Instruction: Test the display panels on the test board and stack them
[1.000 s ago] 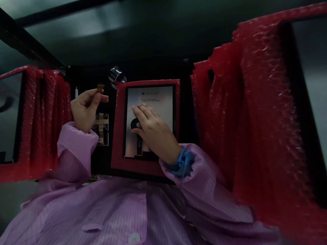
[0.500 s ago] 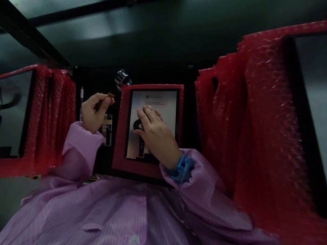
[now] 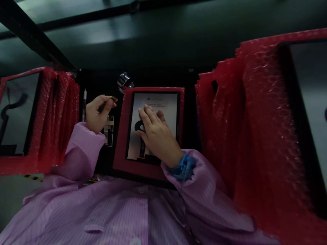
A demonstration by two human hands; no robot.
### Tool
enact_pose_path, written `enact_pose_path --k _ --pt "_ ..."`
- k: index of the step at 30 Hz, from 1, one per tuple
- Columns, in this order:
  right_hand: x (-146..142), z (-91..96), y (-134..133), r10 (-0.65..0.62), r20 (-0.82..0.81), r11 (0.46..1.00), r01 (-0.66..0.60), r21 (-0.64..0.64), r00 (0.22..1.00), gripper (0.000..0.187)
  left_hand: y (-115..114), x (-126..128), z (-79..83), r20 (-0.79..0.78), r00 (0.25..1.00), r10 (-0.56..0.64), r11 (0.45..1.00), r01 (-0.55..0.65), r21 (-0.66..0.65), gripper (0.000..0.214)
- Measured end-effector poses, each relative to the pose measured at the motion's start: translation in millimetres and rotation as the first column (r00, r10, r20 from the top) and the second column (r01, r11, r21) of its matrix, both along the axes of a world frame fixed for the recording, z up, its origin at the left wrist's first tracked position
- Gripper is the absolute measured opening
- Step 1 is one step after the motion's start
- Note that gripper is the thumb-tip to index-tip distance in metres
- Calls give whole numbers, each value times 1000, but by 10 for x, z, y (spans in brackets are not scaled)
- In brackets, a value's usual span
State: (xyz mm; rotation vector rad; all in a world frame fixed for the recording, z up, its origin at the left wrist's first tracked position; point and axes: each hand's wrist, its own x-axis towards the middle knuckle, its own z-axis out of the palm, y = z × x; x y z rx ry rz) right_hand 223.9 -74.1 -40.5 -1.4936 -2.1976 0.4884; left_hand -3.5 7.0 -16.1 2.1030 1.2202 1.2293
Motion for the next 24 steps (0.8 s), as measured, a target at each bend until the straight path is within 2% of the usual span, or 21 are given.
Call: enact_pose_path --k 7,12,15,19,21,24 --pt "-21 8 -3 14 -30 1000 -14 20 999 64 -12 15 1 -8 1000 -22 1000 22 2 34" --pt "-39 63 -12 -66 -257 996 79 41 964 57 -9 12 0 -16 999 -36 999 36 4 34" --pt "-59 89 -12 -137 -456 988 153 -2 879 57 4 7 1 -32 998 -55 998 55 -1 34" --pt "-70 107 -1 -230 -668 970 219 -102 708 80 14 7 7 -102 992 -74 997 72 -27 36" --pt "-52 98 18 -250 -749 968 172 -183 614 83 13 10 16 -146 986 -80 996 74 -43 35" --pt "-30 67 62 -255 -821 949 -34 -315 511 57 5 15 39 -198 976 -85 995 71 -77 32"
